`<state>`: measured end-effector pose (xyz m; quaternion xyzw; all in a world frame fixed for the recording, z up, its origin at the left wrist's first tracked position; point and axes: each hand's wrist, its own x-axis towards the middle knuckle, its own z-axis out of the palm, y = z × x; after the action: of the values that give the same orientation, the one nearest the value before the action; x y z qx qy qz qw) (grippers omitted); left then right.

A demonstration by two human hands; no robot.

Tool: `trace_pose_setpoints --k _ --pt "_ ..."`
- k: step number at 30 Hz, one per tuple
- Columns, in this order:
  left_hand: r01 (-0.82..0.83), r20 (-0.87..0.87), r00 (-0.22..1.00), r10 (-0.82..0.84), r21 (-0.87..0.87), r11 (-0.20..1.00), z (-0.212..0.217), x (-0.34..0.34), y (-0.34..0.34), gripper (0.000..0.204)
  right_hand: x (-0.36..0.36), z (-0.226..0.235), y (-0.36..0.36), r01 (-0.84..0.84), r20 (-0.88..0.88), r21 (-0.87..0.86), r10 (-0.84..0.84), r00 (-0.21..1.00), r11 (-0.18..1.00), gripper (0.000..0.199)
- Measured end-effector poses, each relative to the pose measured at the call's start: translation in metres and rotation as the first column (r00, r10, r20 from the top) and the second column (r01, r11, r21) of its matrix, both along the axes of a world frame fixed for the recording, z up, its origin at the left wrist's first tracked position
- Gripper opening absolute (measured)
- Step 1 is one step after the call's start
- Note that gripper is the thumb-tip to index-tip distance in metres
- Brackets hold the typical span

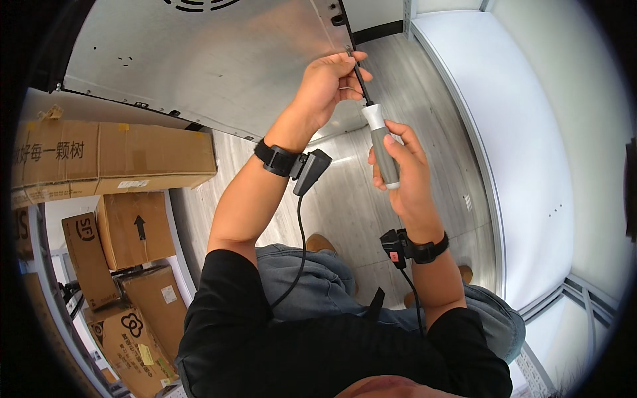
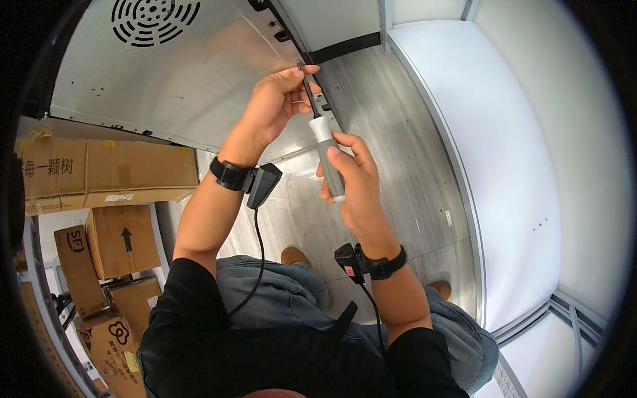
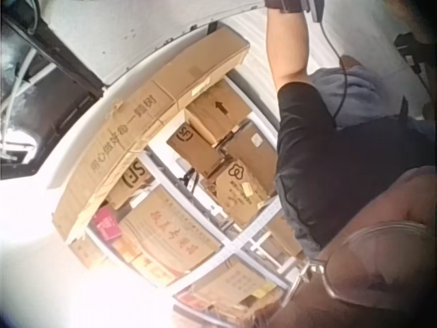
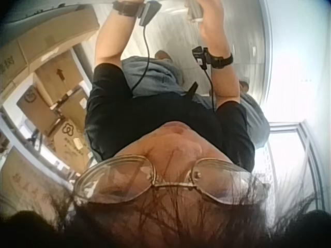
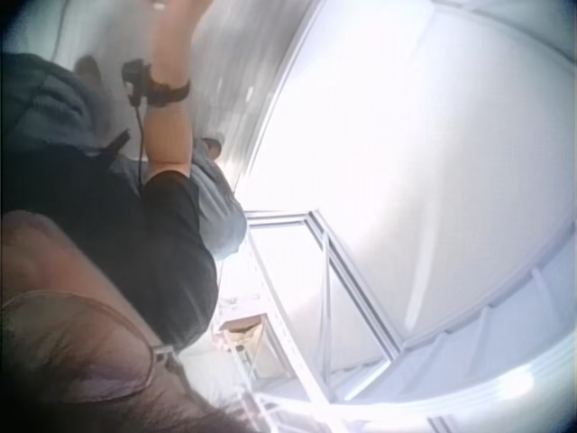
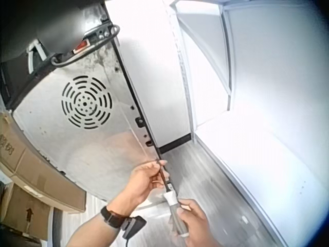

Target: The person uses a screwdriver to remove screws from the back panel of a black electronic device, then lifts the panel off. They continue to remove additional screws from the device's chassis.

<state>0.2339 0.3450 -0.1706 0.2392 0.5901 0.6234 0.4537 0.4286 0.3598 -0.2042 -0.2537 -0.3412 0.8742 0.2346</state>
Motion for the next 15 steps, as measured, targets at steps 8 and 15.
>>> trace_pose_setpoints --k 8,15 --pt "-0.006 -0.031 1.0 0.006 -0.005 1.0 -0.0004 0.0013 0.0001 0.03 0.0003 -0.0043 0.002 0.007 -0.021 -0.04 -0.008 1.0 0.999 0.032" --pt "-0.023 -0.047 0.999 0.024 0.025 0.999 -0.0042 0.0027 0.0014 0.025 0.0013 -0.0047 0.0027 0.004 -0.026 -0.077 -0.006 1.0 0.997 0.032"
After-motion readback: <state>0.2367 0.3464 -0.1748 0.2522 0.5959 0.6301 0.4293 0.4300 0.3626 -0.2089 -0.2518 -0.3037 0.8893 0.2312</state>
